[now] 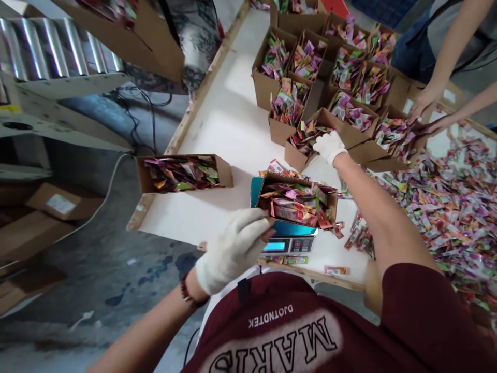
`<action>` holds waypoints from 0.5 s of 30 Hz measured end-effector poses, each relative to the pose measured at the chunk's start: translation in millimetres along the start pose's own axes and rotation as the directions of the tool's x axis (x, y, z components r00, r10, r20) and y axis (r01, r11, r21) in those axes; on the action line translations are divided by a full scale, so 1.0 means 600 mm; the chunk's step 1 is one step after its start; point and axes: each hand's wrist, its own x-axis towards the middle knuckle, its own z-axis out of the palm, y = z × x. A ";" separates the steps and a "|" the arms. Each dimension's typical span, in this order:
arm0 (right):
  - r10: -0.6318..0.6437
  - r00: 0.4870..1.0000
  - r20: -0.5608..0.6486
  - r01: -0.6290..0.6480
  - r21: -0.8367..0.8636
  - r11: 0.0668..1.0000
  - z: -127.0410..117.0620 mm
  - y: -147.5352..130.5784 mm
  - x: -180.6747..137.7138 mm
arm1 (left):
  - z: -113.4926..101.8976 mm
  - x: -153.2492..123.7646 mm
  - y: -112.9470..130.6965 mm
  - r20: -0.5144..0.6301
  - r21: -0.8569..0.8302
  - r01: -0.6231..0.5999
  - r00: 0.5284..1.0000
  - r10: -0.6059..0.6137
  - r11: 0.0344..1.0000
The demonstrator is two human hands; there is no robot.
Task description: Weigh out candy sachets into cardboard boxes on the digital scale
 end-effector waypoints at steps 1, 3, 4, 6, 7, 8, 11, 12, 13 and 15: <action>0.013 0.999 0.039 -0.012 -0.034 0.999 -0.002 -0.004 -0.007 | 0.017 0.011 0.008 0.055 0.002 -0.023 0.998 0.023 1.000; 0.045 0.993 0.105 -0.035 -0.093 0.995 -0.013 -0.009 -0.031 | 0.054 0.033 0.023 0.129 0.006 -0.057 0.990 0.056 0.998; 0.060 0.990 0.131 -0.042 -0.140 0.989 -0.024 -0.012 -0.049 | 0.070 0.043 0.029 0.150 0.007 -0.072 0.986 0.070 0.997; 0.099 0.983 0.156 -0.054 -0.270 0.961 -0.057 -0.021 -0.093 | 0.094 0.056 0.038 0.193 0.023 -0.096 0.977 0.090 0.995; 0.118 0.982 0.149 -0.061 -0.338 0.939 -0.079 -0.027 -0.120 | 0.100 0.059 0.040 0.212 0.036 -0.104 0.973 0.094 0.994; 0.131 0.983 0.127 -0.071 -0.395 0.916 -0.101 -0.036 -0.148 | 0.103 0.060 0.041 0.229 0.050 -0.110 0.969 0.096 0.993; 0.117 0.993 0.008 -0.101 -0.444 0.891 -0.162 -0.076 -0.238 | 0.090 0.045 0.032 0.274 0.102 -0.122 0.958 0.090 0.987; 0.101 0.995 -0.027 -0.103 -0.436 0.894 -0.175 -0.094 -0.266 | 0.079 0.034 0.026 0.286 0.122 -0.124 0.954 0.084 0.985; 0.086 0.995 -0.055 -0.101 -0.421 0.901 -0.183 -0.113 -0.291 | 0.064 0.021 0.019 0.298 0.143 -0.124 0.952 0.077 0.982; 0.065 0.996 -0.065 -0.085 -0.375 0.923 -0.180 -0.154 -0.330 | 0.024 -0.014 0.003 0.314 0.187 -0.125 0.948 0.062 0.974</action>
